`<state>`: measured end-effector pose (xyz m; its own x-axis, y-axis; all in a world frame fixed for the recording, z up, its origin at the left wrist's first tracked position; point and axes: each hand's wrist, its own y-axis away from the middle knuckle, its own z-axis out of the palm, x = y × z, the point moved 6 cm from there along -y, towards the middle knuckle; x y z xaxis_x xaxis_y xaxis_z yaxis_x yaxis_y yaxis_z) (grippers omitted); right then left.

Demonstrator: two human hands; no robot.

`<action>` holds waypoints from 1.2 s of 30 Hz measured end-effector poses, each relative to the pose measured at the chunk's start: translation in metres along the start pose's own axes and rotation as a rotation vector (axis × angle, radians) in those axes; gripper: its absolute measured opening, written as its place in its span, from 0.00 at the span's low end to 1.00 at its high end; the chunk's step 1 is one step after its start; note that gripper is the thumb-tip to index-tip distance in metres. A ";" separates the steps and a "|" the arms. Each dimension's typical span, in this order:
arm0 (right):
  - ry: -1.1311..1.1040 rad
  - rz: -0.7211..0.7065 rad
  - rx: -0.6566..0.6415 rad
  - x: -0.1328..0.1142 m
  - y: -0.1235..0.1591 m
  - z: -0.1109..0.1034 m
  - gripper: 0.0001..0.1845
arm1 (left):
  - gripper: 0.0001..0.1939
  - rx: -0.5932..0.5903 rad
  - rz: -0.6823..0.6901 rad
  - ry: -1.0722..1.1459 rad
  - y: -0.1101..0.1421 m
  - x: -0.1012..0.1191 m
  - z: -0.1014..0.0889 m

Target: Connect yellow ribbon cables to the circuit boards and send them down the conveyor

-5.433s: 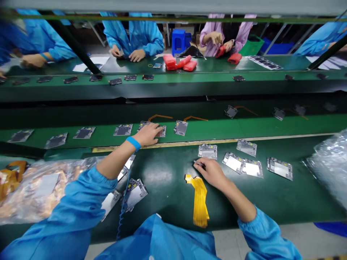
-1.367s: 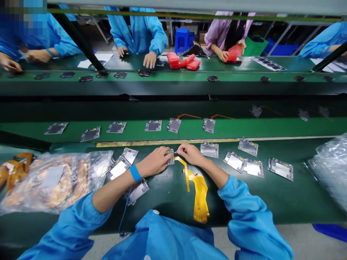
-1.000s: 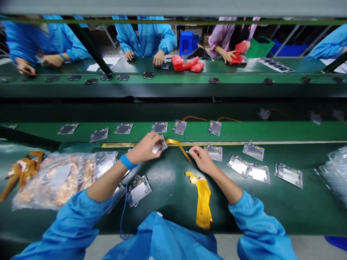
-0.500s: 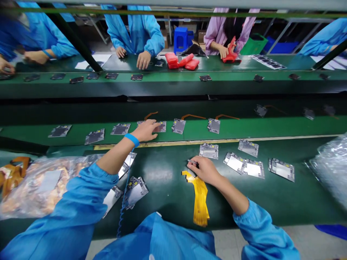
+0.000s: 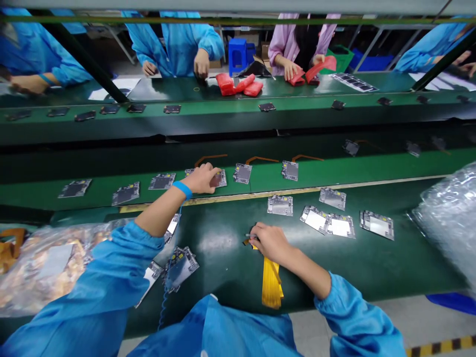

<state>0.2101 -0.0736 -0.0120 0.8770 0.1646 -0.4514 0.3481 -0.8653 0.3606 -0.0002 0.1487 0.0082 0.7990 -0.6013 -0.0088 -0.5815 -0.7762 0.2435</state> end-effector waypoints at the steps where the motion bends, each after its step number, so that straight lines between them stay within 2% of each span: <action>1: -0.020 0.001 0.001 0.000 0.001 -0.001 0.04 | 0.41 0.026 0.015 0.031 0.004 0.003 -0.003; 5: -0.107 0.031 0.014 0.007 0.002 -0.009 0.04 | 0.38 0.110 0.103 0.172 0.035 0.022 -0.008; 10: -0.255 -0.023 0.049 0.011 -0.007 -0.015 0.09 | 0.34 0.081 0.171 0.152 0.089 0.059 0.012; 13: -0.329 -0.040 0.038 0.011 -0.019 -0.013 0.13 | 0.32 0.071 0.190 0.080 0.107 0.074 0.022; 17: -0.400 -0.086 0.065 0.008 -0.039 -0.013 0.14 | 0.30 0.111 0.289 0.073 0.110 0.084 0.020; 20: -0.453 -0.123 0.087 0.006 -0.052 -0.016 0.15 | 0.30 0.085 0.356 0.084 0.104 0.087 0.021; 27: -0.554 -0.150 0.110 0.006 -0.073 -0.018 0.15 | 0.20 0.041 0.367 0.047 0.094 0.093 0.024; 32: -0.478 -0.073 0.133 0.007 -0.088 -0.014 0.14 | 0.17 0.054 0.380 0.080 0.094 0.091 0.026; 36: -0.353 -0.049 0.127 0.002 -0.099 -0.013 0.13 | 0.14 0.118 0.392 0.161 0.099 0.086 0.030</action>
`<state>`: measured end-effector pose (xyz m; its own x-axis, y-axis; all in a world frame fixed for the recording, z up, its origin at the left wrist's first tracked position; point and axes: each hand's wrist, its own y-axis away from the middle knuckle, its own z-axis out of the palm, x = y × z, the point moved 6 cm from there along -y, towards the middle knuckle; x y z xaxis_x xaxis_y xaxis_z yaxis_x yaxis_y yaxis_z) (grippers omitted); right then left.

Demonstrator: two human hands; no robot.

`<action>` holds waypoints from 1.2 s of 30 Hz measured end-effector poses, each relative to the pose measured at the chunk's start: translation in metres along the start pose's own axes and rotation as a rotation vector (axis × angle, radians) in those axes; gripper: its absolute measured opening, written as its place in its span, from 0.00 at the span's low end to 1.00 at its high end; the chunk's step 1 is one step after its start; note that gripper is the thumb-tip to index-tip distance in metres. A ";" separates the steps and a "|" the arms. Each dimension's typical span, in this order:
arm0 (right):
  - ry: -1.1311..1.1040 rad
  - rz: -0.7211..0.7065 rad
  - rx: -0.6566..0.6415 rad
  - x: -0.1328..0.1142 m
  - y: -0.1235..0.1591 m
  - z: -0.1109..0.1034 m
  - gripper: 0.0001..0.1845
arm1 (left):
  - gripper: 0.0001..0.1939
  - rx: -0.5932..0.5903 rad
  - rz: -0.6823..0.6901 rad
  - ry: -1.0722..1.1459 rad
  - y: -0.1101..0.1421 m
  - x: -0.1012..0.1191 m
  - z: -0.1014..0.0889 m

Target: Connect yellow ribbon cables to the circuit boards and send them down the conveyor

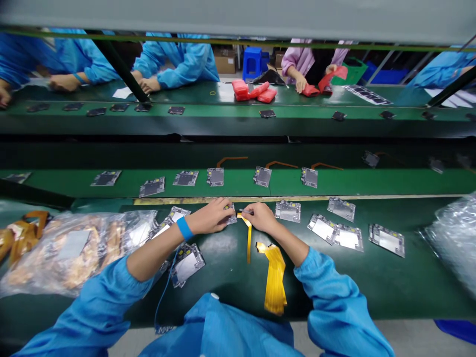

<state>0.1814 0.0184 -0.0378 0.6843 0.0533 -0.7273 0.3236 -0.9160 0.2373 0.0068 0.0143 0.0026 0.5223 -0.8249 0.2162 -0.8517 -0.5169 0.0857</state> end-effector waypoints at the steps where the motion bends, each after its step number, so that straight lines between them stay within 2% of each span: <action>1: 0.022 0.009 -0.001 -0.001 -0.002 0.000 0.12 | 0.13 0.019 -0.001 0.013 0.002 -0.001 0.001; 8: 0.110 0.065 -0.013 -0.006 -0.006 0.000 0.10 | 0.07 0.060 -0.015 0.036 0.006 0.000 0.003; 18: 0.140 0.075 -0.035 -0.010 -0.007 -0.003 0.10 | 0.06 0.066 -0.018 0.026 0.007 0.000 0.002; 31: 0.143 0.016 -0.040 -0.012 -0.013 -0.003 0.11 | 0.08 0.109 -0.023 0.037 0.009 -0.002 0.004; 36: 0.182 0.030 -0.092 -0.015 -0.014 -0.004 0.11 | 0.07 0.110 -0.005 0.030 0.009 -0.001 0.004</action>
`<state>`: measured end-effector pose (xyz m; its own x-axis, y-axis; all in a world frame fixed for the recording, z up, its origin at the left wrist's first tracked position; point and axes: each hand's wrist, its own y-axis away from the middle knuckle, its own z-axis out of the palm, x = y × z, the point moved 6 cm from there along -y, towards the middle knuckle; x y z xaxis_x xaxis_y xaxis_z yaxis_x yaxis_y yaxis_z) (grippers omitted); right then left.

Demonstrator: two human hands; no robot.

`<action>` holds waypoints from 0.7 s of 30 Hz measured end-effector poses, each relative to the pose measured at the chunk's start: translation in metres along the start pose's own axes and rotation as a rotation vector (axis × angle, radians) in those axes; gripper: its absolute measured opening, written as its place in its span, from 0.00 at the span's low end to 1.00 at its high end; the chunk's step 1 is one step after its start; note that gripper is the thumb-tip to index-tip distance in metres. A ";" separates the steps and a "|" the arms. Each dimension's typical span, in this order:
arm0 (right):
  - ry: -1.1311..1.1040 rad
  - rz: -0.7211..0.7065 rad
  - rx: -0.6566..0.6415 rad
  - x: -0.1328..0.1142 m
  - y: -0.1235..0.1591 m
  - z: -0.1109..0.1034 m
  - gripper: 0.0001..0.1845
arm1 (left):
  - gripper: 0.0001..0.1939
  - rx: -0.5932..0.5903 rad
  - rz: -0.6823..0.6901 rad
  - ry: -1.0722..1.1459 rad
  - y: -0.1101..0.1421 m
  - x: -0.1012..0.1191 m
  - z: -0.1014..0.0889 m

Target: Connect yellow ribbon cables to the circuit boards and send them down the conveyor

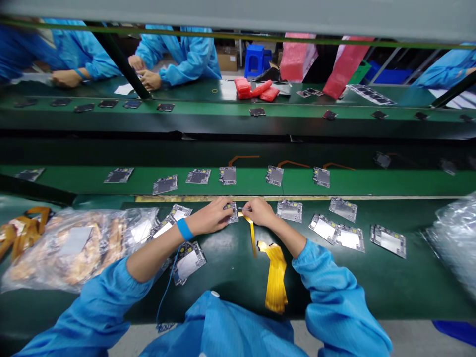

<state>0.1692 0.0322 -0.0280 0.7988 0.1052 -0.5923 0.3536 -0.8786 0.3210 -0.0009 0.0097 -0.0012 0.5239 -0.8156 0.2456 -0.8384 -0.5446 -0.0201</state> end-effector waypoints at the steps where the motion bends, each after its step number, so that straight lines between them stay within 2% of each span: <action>1: 0.013 -0.001 -0.013 -0.001 -0.001 -0.001 0.11 | 0.06 -0.002 0.006 -0.002 0.000 0.001 0.000; 4: 0.052 -0.009 -0.043 -0.005 -0.004 -0.003 0.11 | 0.06 -0.019 0.014 -0.006 -0.001 0.002 0.001; 8: 0.098 -0.004 -0.068 -0.010 -0.005 -0.006 0.11 | 0.11 -0.039 0.014 -0.010 -0.002 0.002 0.001; 17: 0.153 0.029 -0.031 -0.013 0.000 -0.003 0.09 | 0.22 -0.082 0.020 -0.034 -0.003 0.007 0.001; 21: 0.150 0.032 -0.045 -0.012 0.003 -0.003 0.08 | 0.20 -0.120 0.020 -0.080 -0.005 0.010 0.002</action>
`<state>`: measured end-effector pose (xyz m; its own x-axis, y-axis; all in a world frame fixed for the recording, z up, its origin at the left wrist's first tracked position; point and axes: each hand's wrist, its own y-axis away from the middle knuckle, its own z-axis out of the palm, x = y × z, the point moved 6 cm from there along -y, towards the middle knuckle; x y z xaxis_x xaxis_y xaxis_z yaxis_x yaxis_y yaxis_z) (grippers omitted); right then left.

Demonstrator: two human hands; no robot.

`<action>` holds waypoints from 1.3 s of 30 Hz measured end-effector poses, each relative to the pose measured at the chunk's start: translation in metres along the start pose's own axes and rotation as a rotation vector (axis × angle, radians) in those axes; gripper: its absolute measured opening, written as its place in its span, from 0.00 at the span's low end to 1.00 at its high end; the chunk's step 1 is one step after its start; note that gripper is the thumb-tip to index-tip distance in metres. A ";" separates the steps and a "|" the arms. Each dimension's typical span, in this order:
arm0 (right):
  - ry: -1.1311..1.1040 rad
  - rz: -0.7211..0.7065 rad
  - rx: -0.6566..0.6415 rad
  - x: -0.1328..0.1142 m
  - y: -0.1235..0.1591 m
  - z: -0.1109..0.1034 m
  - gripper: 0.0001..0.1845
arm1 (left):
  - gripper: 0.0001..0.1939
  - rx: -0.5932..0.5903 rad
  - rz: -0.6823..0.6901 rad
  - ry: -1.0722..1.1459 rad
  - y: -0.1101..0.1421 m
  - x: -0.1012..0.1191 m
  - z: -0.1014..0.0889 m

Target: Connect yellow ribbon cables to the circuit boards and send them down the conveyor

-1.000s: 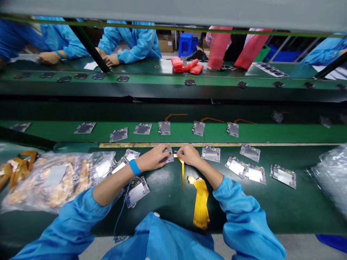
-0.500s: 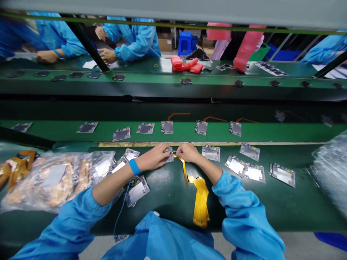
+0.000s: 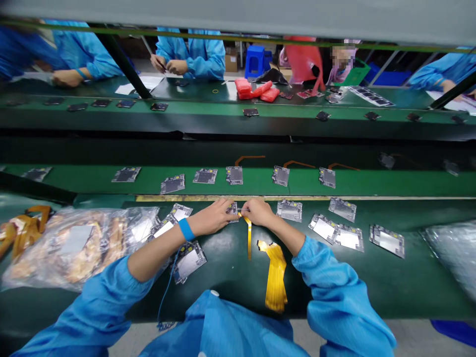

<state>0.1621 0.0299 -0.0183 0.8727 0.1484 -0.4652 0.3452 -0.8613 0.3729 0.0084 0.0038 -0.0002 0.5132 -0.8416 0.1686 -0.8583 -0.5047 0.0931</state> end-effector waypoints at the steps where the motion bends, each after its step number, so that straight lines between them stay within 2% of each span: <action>1: 0.003 -0.007 0.005 0.000 0.002 -0.001 0.08 | 0.20 -0.002 -0.004 -0.003 0.000 0.000 0.000; 6: 0.068 -0.079 0.122 -0.004 0.010 -0.007 0.20 | 0.18 0.028 -0.015 0.002 -0.001 0.002 -0.001; 12: 0.026 -0.150 0.100 -0.014 0.005 0.003 0.08 | 0.17 0.026 -0.005 -0.005 -0.001 0.003 -0.001; 16: 0.072 -0.181 0.091 -0.013 0.005 0.003 0.06 | 0.18 0.040 -0.007 0.009 0.000 0.002 -0.003; 20: 0.079 -0.202 0.091 -0.010 0.005 0.003 0.06 | 0.24 0.057 -0.014 0.027 0.007 0.001 -0.004; 23: -0.021 -0.177 0.115 -0.004 0.004 0.002 0.06 | 0.25 0.049 -0.080 0.017 0.015 -0.003 -0.003; 26: -0.188 -0.154 0.220 0.006 0.009 -0.004 0.08 | 0.21 0.023 -0.162 -0.014 0.020 -0.009 -0.002; 30: -0.351 -0.179 0.356 0.019 0.027 -0.012 0.11 | 0.17 0.011 -0.171 0.012 0.018 -0.012 -0.003; 34: -0.440 -0.163 0.446 0.031 0.054 -0.017 0.15 | 0.18 0.040 -0.159 0.063 -0.001 -0.021 -0.011; 37: -0.473 -0.134 0.478 0.036 0.072 -0.019 0.18 | 0.17 0.107 -0.206 0.091 -0.038 -0.028 -0.028; 39: -0.487 -0.127 0.500 0.037 0.080 -0.020 0.19 | 0.14 0.189 -0.299 0.116 -0.070 -0.030 -0.044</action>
<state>0.2287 -0.0239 0.0109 0.5422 0.1284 -0.8304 0.1324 -0.9890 -0.0665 0.0528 0.0735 0.0316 0.7278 -0.6293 0.2725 -0.6484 -0.7609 -0.0255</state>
